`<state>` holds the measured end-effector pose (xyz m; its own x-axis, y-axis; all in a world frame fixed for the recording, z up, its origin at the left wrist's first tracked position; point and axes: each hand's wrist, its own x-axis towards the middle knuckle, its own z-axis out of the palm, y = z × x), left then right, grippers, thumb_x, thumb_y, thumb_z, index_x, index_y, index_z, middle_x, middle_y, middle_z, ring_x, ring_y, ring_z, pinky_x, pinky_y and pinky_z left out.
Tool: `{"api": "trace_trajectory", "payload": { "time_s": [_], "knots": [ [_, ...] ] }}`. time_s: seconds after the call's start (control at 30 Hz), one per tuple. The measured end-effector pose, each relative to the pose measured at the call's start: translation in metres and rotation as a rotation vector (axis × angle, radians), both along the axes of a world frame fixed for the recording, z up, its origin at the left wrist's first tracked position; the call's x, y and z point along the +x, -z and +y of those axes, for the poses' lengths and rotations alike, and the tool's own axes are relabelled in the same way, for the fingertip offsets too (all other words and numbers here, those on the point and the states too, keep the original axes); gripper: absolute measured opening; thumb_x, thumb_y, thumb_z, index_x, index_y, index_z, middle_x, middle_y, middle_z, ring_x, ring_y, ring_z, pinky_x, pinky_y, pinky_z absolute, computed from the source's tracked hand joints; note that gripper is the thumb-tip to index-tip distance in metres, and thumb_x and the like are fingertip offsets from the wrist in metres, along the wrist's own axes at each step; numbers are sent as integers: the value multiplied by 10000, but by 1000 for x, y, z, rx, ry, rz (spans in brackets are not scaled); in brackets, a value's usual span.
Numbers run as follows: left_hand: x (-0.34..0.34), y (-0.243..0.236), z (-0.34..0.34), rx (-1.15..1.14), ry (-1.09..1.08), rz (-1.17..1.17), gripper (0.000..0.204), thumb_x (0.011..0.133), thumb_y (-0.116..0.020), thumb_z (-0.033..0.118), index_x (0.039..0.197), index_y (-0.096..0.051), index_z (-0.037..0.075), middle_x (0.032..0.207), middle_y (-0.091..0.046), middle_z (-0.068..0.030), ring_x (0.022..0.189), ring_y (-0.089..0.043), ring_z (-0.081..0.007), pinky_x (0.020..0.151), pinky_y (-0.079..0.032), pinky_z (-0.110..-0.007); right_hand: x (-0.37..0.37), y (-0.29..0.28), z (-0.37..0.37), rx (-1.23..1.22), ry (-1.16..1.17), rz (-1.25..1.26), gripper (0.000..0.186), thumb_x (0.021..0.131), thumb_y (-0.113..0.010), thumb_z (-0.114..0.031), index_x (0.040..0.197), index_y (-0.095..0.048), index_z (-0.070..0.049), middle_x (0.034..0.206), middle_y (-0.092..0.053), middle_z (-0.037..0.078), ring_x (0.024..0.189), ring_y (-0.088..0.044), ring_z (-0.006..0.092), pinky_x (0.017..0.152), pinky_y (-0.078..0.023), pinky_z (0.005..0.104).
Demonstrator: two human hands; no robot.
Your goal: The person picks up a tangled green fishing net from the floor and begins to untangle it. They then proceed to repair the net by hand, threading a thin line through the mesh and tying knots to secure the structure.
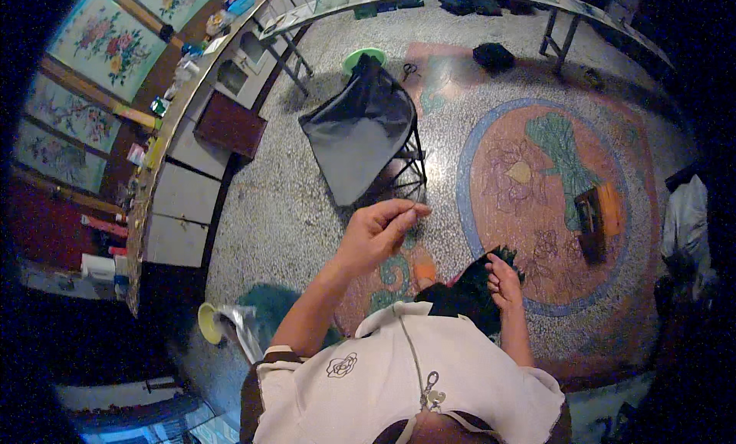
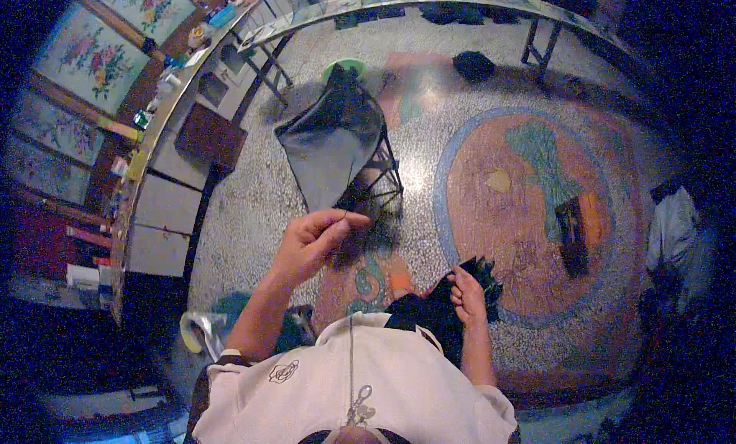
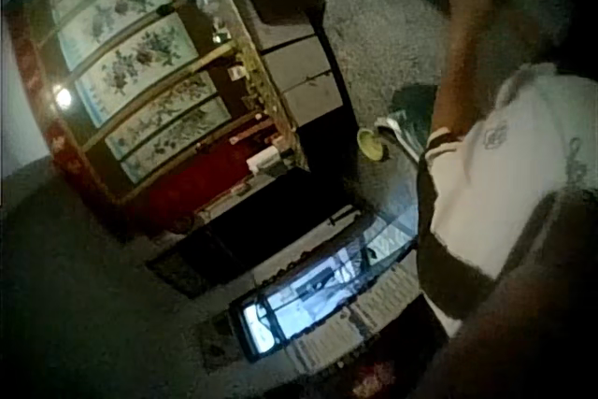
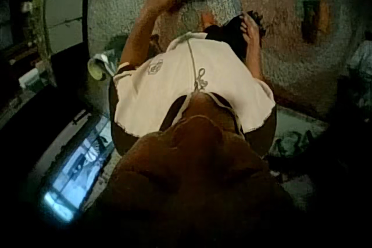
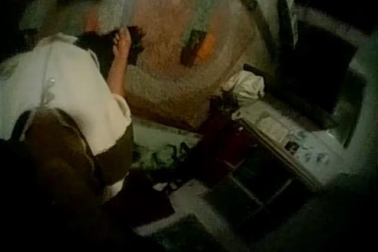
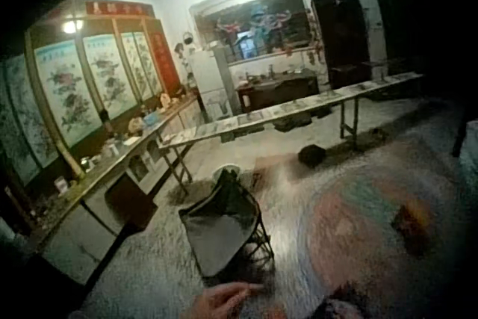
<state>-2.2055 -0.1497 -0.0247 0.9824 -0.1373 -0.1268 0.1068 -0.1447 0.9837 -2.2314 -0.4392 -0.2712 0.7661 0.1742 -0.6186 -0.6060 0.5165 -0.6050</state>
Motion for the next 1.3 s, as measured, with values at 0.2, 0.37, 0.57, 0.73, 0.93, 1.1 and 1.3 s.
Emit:
{"api": "trace_trajectory", "payload": {
  "time_s": [0.2,0.37,0.57,0.73,0.93,1.1,1.3],
  "knots": [
    [32,-66,-1,247,519,-366,264,778,-515,84,1035,-556,45,639,-573,-56,522,-556,-157,469,-430,-284,118,-78,31,118,18,-149,237,844,-484,-164,1049,-468,-47,723,-506,-15,434,-319,19,376,-266,149],
    [60,-100,1,309,906,-677,330,743,-531,132,1047,-531,3,547,-487,-8,464,-513,-159,422,-406,-279,190,-140,33,199,23,-295,266,840,-497,-177,1073,-461,-55,668,-478,-56,429,-321,1,371,-266,149],
    [103,-111,0,272,1087,-817,357,794,-501,248,1024,-530,-24,625,-513,-31,541,-524,-138,452,-405,-257,246,-179,12,309,-9,-509,274,830,-521,-196,1066,-477,-64,746,-533,-53,441,-316,-8,373,-239,130],
    [137,-111,-9,175,1122,-872,346,798,-505,277,978,-553,-15,629,-507,-30,521,-499,-135,439,-380,-253,282,-184,1,340,-11,-567,270,849,-489,-183,1086,-467,-55,755,-542,-54,446,-319,-7,358,-227,133],
    [204,-103,-17,-53,1106,-947,346,802,-509,312,922,-580,-5,633,-501,-29,498,-468,-132,423,-351,-248,332,-188,-12,245,45,-531,240,854,-478,-179,1061,-469,-58,734,-538,-49,423,-307,-7,354,-223,132],
    [274,-108,-26,-206,1047,-999,356,806,-512,341,876,-602,4,636,-495,-28,478,-443,-129,409,-326,-243,374,-187,-25,116,69,-464,250,835,-505,-185,1045,-488,-50,709,-545,-40,409,-323,-3,361,-237,128],
    [379,-97,-39,-417,1168,-834,397,828,-474,308,1030,-528,-29,764,-544,-87,652,-540,-178,535,-435,-277,448,-189,-22,43,38,-394,219,835,-501,-156,1022,-500,-40,711,-545,-23,414,-333,9,373,-249,135]
  ]
}}
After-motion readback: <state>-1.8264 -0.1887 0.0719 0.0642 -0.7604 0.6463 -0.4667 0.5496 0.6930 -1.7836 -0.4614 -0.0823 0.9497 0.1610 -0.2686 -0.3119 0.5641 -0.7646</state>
